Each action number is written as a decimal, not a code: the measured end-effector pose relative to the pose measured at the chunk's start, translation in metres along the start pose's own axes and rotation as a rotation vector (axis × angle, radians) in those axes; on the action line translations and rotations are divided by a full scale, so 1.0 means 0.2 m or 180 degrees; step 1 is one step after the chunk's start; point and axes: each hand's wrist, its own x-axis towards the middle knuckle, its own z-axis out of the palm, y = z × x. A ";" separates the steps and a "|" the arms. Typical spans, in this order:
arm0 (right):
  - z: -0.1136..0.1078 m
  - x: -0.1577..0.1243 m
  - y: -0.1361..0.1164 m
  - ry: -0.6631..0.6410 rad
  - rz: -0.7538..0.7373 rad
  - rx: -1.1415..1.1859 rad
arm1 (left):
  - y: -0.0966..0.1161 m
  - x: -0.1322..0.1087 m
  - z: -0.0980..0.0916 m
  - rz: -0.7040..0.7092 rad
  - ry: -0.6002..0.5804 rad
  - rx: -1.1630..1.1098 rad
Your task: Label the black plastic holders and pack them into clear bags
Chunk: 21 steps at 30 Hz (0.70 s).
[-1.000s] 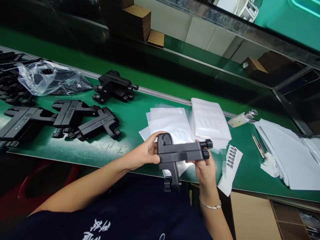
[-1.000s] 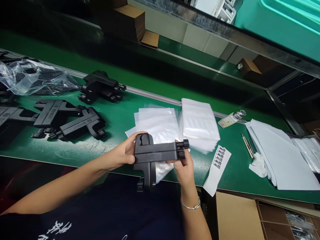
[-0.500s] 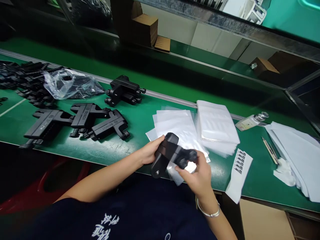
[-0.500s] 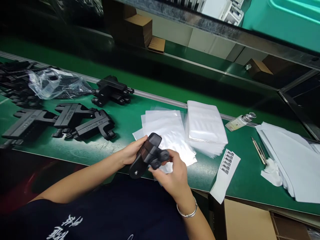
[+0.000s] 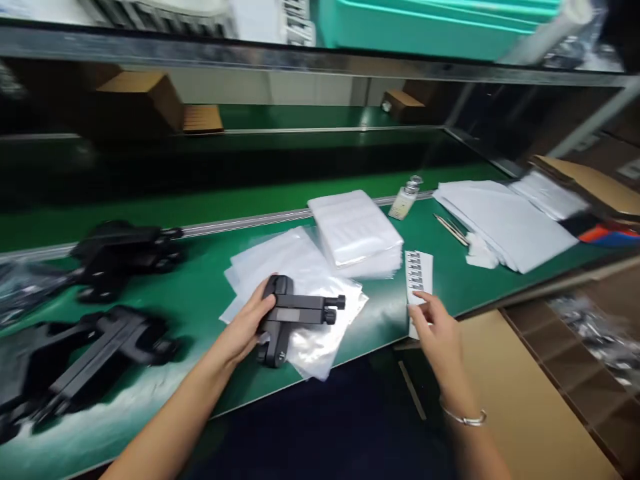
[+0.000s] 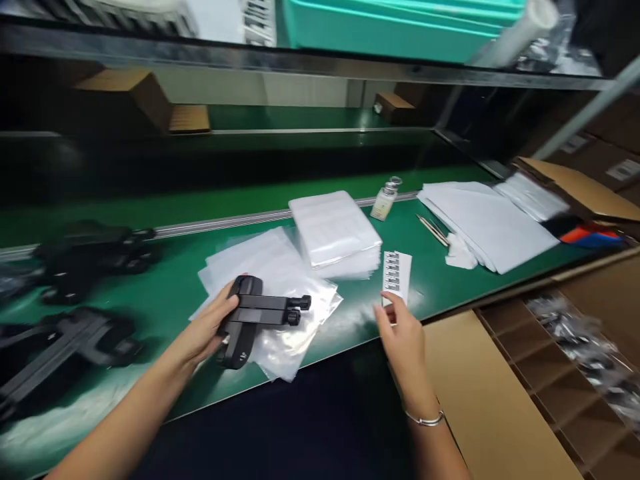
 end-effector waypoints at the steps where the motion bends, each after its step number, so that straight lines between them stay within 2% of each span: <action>1: -0.05 -0.02 0.11 0.0184 0.0363 -0.0384 | -0.01 0.03 0.00 0.0134 0.0056 0.0382; 2: -0.08 -0.04 0.20 0.0284 0.0619 -0.0644 | -0.02 0.06 0.01 0.0231 0.0113 0.0760; 4: -0.09 -0.09 0.33 0.0287 0.0849 -0.0690 | -0.03 0.09 0.01 0.0415 0.0229 0.1469; 7: -0.03 -0.14 0.39 0.0253 0.0943 0.0084 | 0.00 0.08 0.04 0.0969 0.0562 0.2471; 9: 0.01 -0.16 0.39 0.0303 0.1008 0.0846 | 0.05 0.04 0.12 0.1395 0.0760 0.2764; 10: 0.02 -0.18 0.38 0.0337 0.1022 0.1231 | 0.07 0.02 0.18 0.1505 0.0676 0.2752; 11: 0.03 -0.19 0.36 0.0355 0.1013 0.1581 | 0.09 0.00 0.26 0.1489 0.0397 0.2663; 12: 0.03 -0.21 0.35 0.0356 0.0988 0.1870 | 0.09 -0.01 0.35 0.1355 -0.0040 0.2492; 14: 0.04 -0.25 0.34 0.0311 0.0908 0.2210 | 0.07 0.00 0.57 0.0830 -0.1223 0.2149; 15: 0.04 -0.27 0.33 0.0265 0.0859 0.2285 | 0.04 0.02 0.68 0.0565 -0.1711 0.1848; 16: 0.05 -0.29 0.33 0.0198 0.0806 0.2323 | 0.00 0.04 0.79 0.0280 -0.2031 0.1504; 18: 0.06 -0.33 0.33 0.0013 0.0690 0.2315 | -0.08 0.09 0.97 0.0071 -0.2240 0.0829; 21: 0.06 -0.33 0.34 0.0033 0.0447 0.2109 | -0.16 0.14 1.11 0.0080 -0.2027 0.0426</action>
